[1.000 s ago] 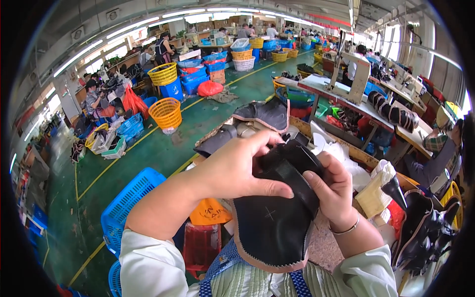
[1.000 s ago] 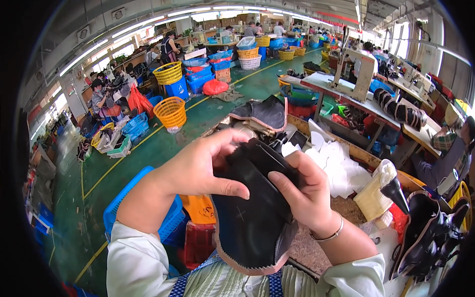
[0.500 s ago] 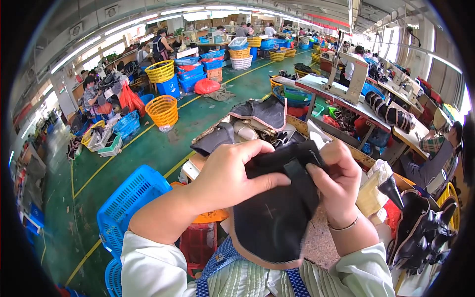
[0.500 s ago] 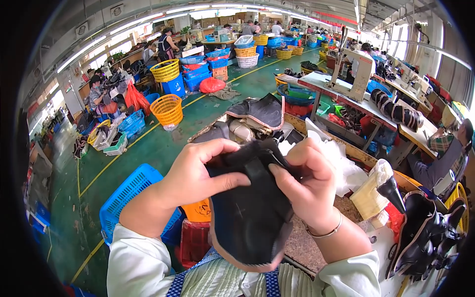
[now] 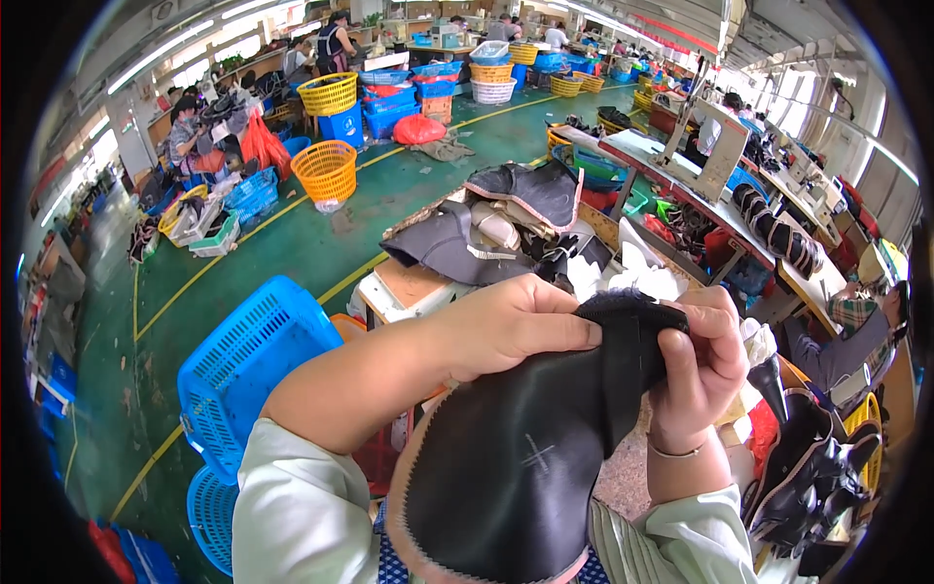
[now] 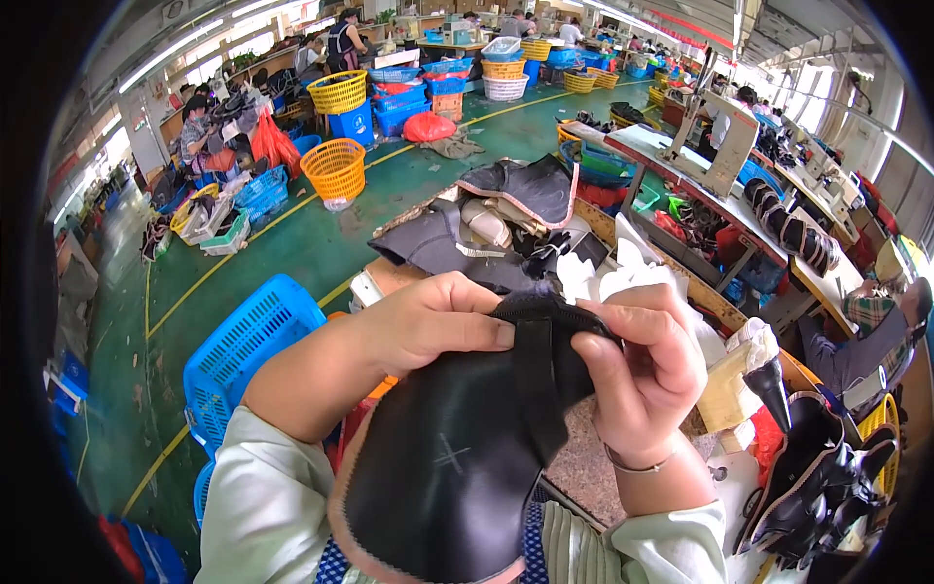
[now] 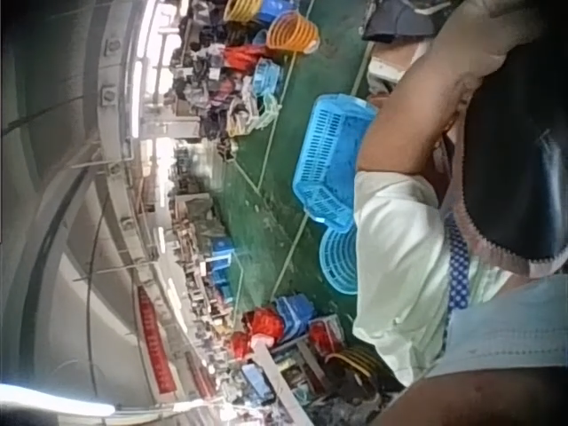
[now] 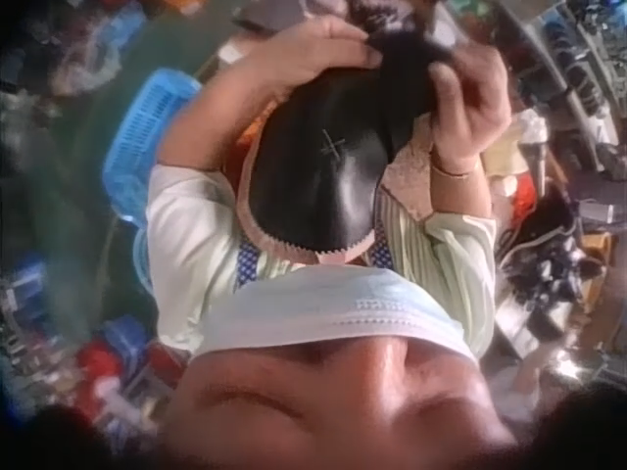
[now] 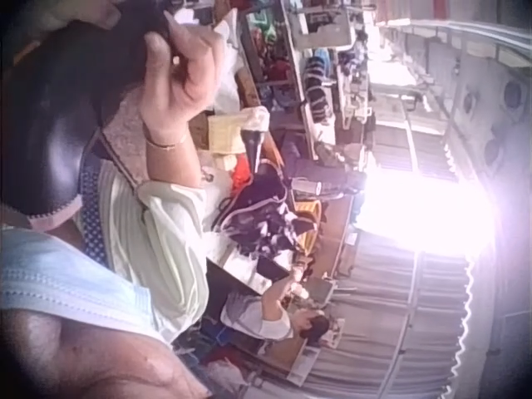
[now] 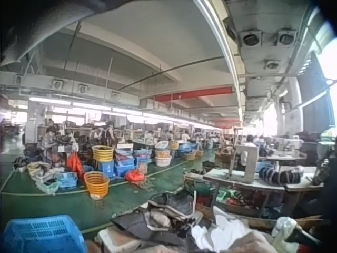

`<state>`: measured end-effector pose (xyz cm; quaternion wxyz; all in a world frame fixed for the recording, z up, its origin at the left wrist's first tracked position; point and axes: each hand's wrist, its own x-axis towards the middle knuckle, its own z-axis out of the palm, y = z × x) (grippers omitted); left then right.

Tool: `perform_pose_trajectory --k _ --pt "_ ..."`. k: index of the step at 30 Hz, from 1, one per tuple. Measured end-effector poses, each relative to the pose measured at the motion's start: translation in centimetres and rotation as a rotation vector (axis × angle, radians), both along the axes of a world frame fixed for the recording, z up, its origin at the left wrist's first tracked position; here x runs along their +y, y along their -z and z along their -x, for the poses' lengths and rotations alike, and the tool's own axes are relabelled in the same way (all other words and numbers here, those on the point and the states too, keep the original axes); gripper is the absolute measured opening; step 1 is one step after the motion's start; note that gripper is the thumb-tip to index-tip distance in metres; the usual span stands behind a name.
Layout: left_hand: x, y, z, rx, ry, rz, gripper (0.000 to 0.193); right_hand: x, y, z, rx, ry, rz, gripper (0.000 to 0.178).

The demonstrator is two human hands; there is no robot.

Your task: Assembling shoe upper components by aligning and placing lining material inside the leather pieces.

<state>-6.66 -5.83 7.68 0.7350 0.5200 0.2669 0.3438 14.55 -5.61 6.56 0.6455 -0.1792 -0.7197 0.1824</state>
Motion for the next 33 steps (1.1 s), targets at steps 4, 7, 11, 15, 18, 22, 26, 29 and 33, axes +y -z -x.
perform_pose_trajectory --k 4,7,11,15,18,22,26,29,33 --pt "0.3 1.2 0.9 -0.097 -0.133 -0.202 0.017 1.6 3.0 -2.9 0.035 -0.866 0.734 0.066" --pt "1.3 0.9 0.7 0.005 -0.231 -0.297 0.02 2.1 8.4 -5.1 -0.37 -0.878 0.885 0.036" --pt "5.1 2.5 3.5 0.523 -0.362 -0.871 0.023 2.0 5.4 -7.8 -0.731 0.014 0.251 0.025" --pt "5.4 4.9 2.1 0.697 -0.432 -1.763 0.025 -0.4 4.4 -8.6 -1.012 0.705 -0.335 0.04" --pt "4.9 10.7 1.1 0.729 -0.379 -1.828 0.028 -2.6 9.1 -8.0 -1.308 0.74 -0.276 0.049" --pt "1.6 23.8 1.1 0.778 -0.132 -1.615 0.031 -7.1 17.2 -8.5 -1.431 0.118 0.473 0.041" --pt "-0.2 24.7 0.6 0.82 -0.315 -1.494 0.035 -3.2 15.5 -7.0 -0.724 0.447 0.501 0.04" --pt "0.4 24.7 0.4 0.804 -0.285 -1.476 0.04 -0.3 18.2 -6.9 -0.752 0.573 0.738 0.04" --pt "0.5 26.0 0.3 0.804 -0.308 -1.265 0.037 0.0 20.4 -6.1 -0.885 0.59 0.565 0.025"
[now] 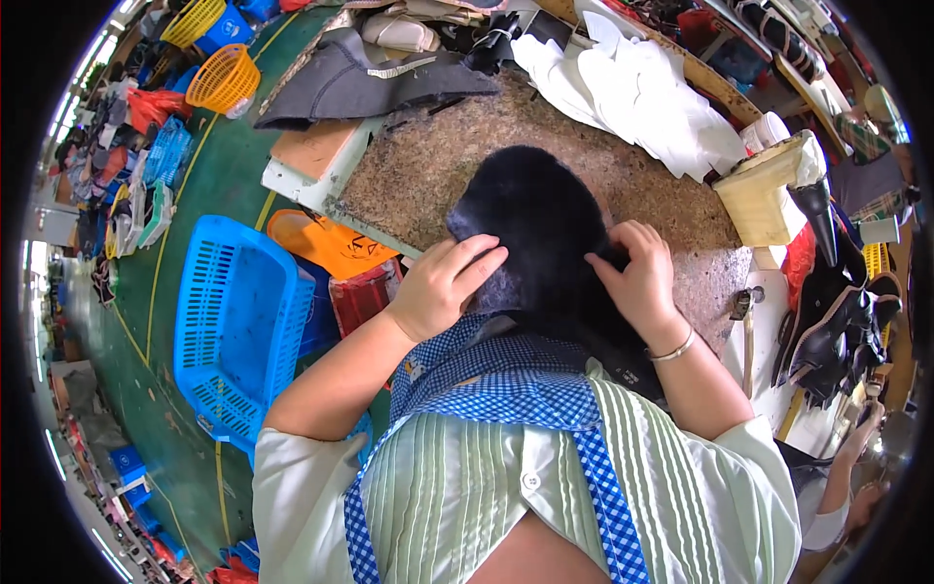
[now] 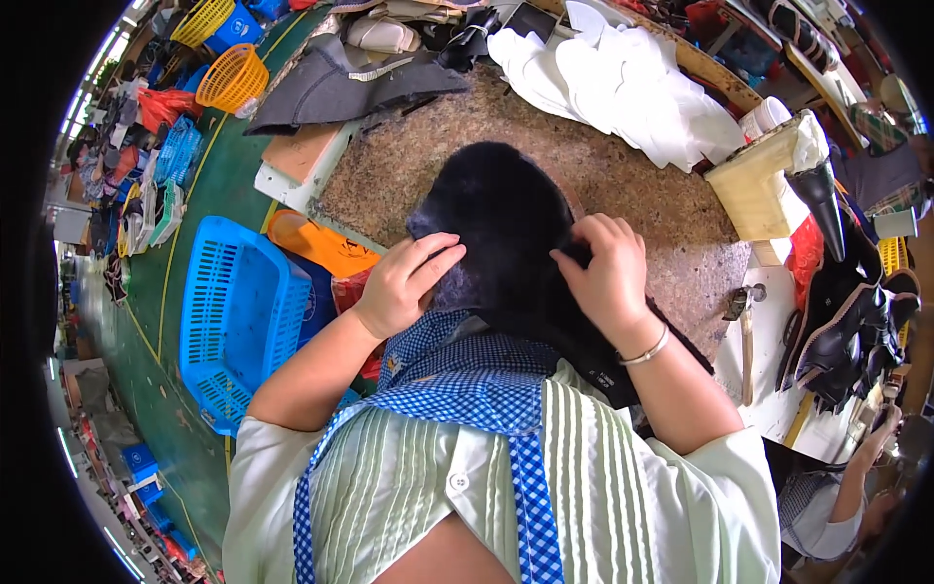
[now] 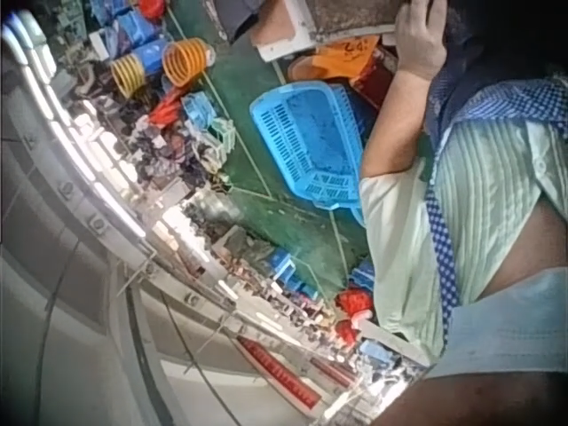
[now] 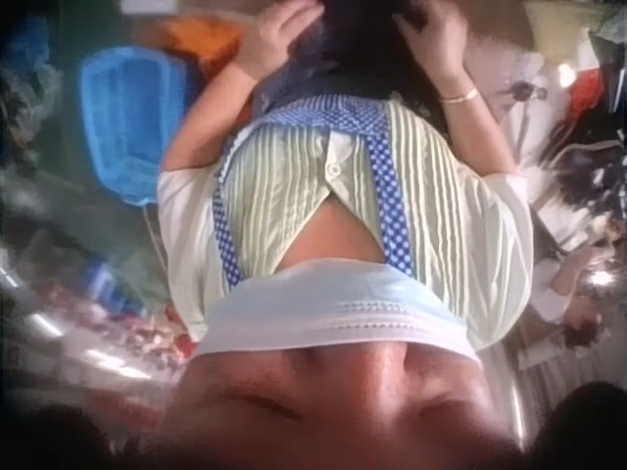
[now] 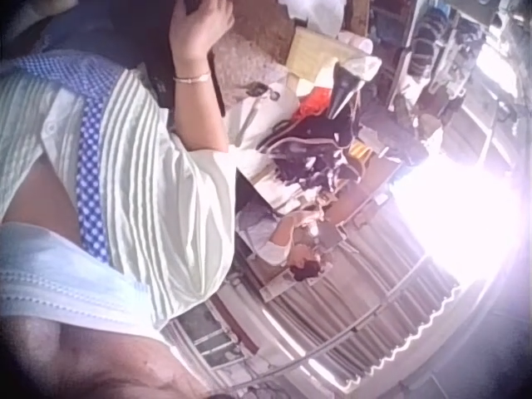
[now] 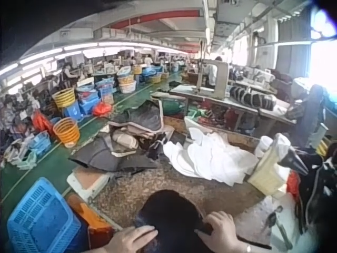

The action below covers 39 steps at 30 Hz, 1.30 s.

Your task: Assembling shoe upper components by aligning and placing lining material inside the leather pieces.

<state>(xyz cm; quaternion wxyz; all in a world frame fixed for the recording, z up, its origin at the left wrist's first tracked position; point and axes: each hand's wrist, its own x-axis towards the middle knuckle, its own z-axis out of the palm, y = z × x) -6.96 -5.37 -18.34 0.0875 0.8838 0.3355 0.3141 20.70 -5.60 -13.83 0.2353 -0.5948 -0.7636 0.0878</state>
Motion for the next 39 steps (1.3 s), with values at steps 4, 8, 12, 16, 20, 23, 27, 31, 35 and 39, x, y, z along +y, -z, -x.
perform_pose_trajectory --k 4,8,12,16,20,23,27,31,35,39 --pt "0.3 0.9 -0.1 -0.079 -0.011 0.141 0.038 -2.4 0.3 -0.2 -0.095 -0.336 -0.293 0.023" --pt "0.0 0.1 -0.8 -0.024 0.002 0.029 0.035 -1.8 1.7 -1.2 0.076 0.093 0.147 0.031" --pt "-0.6 0.0 -1.4 0.01 -0.054 0.072 0.038 -0.2 1.2 -2.1 0.004 0.152 0.372 0.032" --pt "-1.2 -0.5 -1.8 0.03 -0.101 0.167 0.034 0.2 0.8 -2.4 -0.01 0.219 0.539 0.038" --pt "-1.1 -0.5 -1.7 -0.065 -0.083 0.228 0.033 -0.5 0.4 -0.4 -0.161 -0.035 0.034 0.038" --pt "-1.9 0.2 -1.8 -0.103 -0.126 0.178 0.036 0.2 0.6 0.7 -0.376 -0.597 0.016 0.044" --pt "-3.3 0.4 -1.8 0.04 -0.257 -0.109 0.027 3.6 1.5 3.2 -0.281 -0.527 0.081 0.067" --pt "-4.4 1.3 -2.2 0.041 -0.371 -0.224 0.018 8.4 4.0 6.9 -0.312 -0.387 -0.036 0.081" --pt "-4.4 2.9 -2.1 -0.06 -0.212 -0.033 0.025 10.8 4.6 8.6 -0.282 -0.216 -0.11 0.08" --pt "-4.1 2.6 -2.1 -0.166 -0.22 -0.038 0.024 11.7 5.5 7.0 0.252 -0.097 -0.282 0.047"
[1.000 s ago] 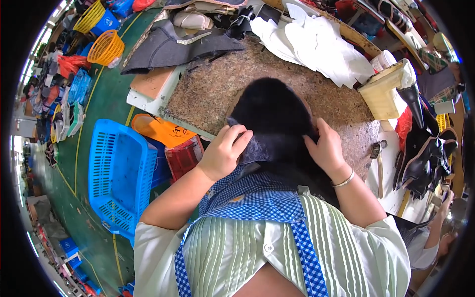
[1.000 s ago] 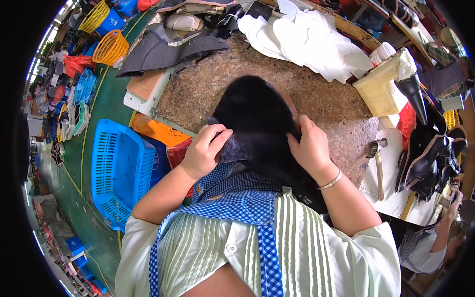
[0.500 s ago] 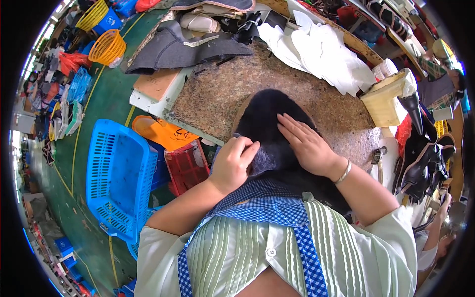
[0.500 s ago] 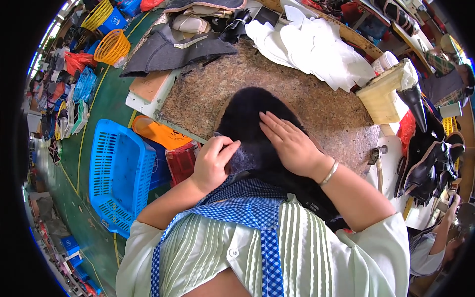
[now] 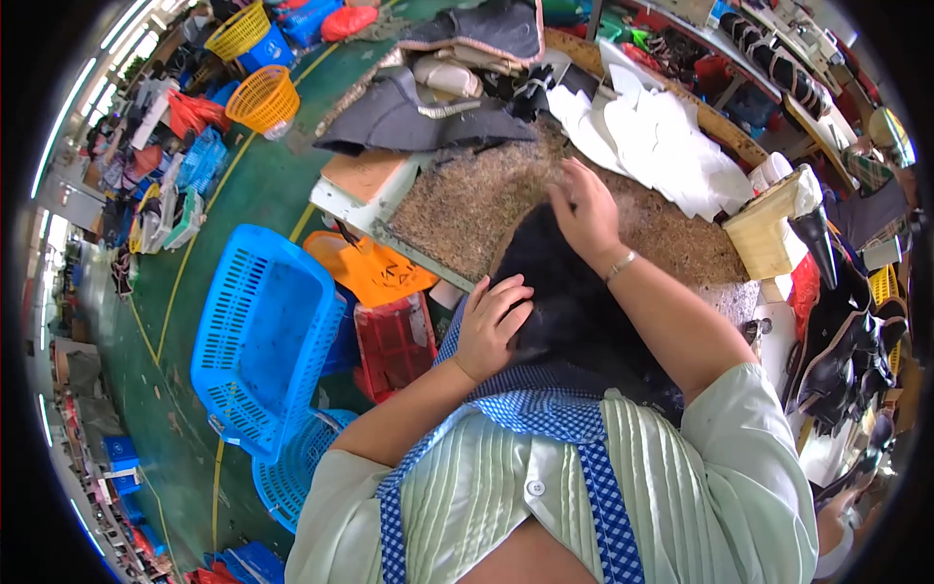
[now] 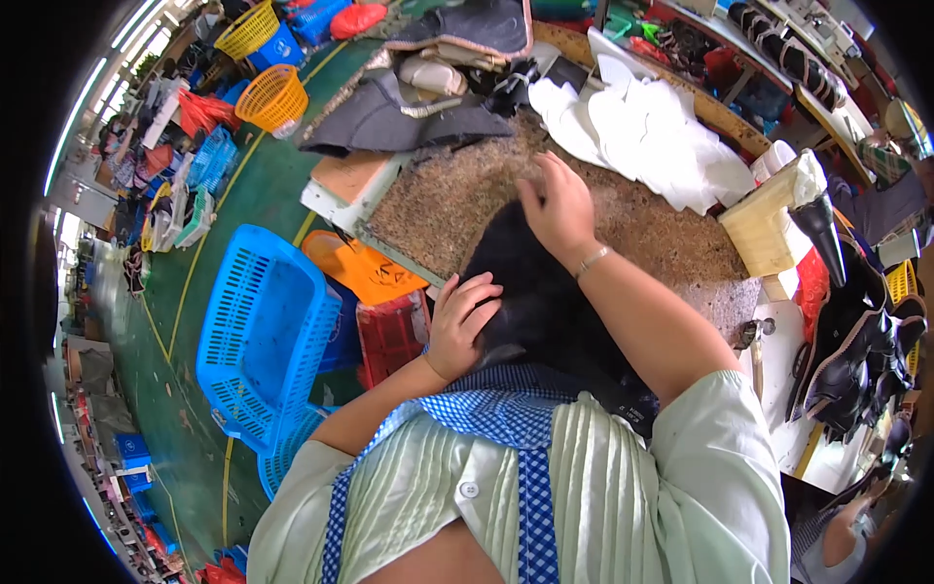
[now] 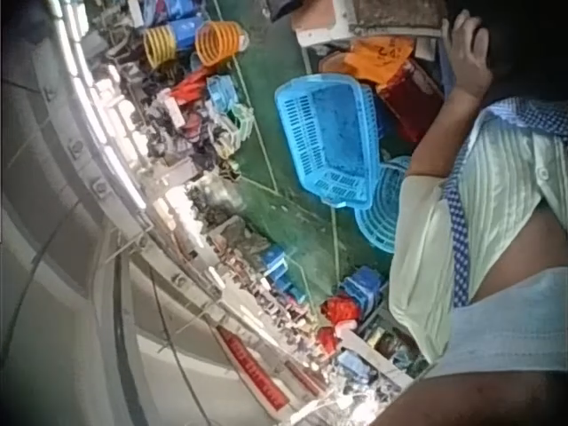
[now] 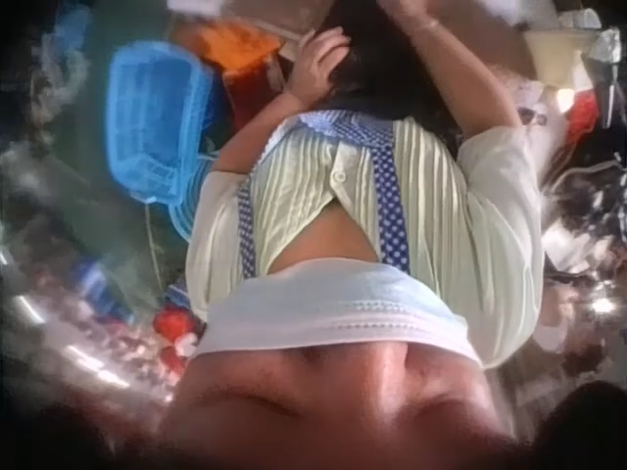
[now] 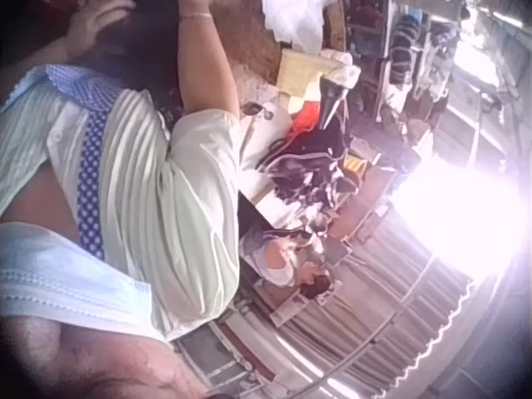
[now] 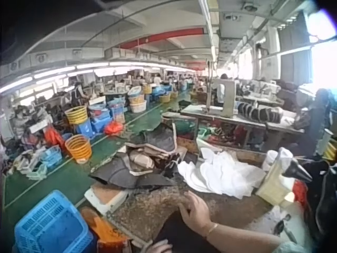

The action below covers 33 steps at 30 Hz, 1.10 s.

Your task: Assembling shoe upper components by aligning and placing lining material inside the leather pieces.

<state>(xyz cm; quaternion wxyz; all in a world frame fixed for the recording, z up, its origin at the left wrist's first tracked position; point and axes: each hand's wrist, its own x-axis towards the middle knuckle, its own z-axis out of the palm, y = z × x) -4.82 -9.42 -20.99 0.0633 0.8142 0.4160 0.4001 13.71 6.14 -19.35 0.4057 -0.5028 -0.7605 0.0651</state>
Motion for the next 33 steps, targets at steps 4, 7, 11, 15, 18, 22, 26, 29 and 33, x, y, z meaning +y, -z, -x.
perform_pose_trajectory --k 4,7,11,15,18,22,26,29,33 --pt "1.5 -6.6 1.8 0.006 -0.044 -0.084 0.026 -5.9 -4.0 -0.3 0.348 -0.146 0.189 0.05" --pt "2.6 -16.5 3.1 0.264 0.014 -0.142 0.024 -11.2 -10.6 -2.0 0.63 -0.631 0.479 0.085" --pt "2.4 -25.6 2.1 0.373 -0.004 -0.081 0.013 -16.5 -17.6 -1.6 -0.111 -0.447 0.236 0.125" --pt "3.7 -28.9 1.8 0.256 0.11 0.112 0.021 -16.8 -18.3 -2.1 0.248 -0.336 0.202 0.027" --pt "5.0 -30.1 2.8 0.02 0.397 0.734 0.018 -15.0 -20.5 -6.7 0.838 -0.711 0.872 0.015" --pt "5.5 -26.3 2.9 -0.396 0.728 0.437 0.023 -12.1 -20.5 -8.1 0.886 -0.799 0.901 0.021" --pt "6.6 -23.4 4.8 -0.94 0.776 0.874 0.054 -11.2 -21.3 -7.7 1.075 -0.783 0.846 0.024" --pt "6.3 -19.2 5.2 -1.133 0.875 1.026 0.073 -9.9 -19.4 -7.3 1.248 -0.715 0.795 0.025" --pt "5.0 -17.2 2.8 -1.201 0.327 0.986 0.058 -9.9 -18.5 -6.8 1.091 -0.471 0.63 0.021"
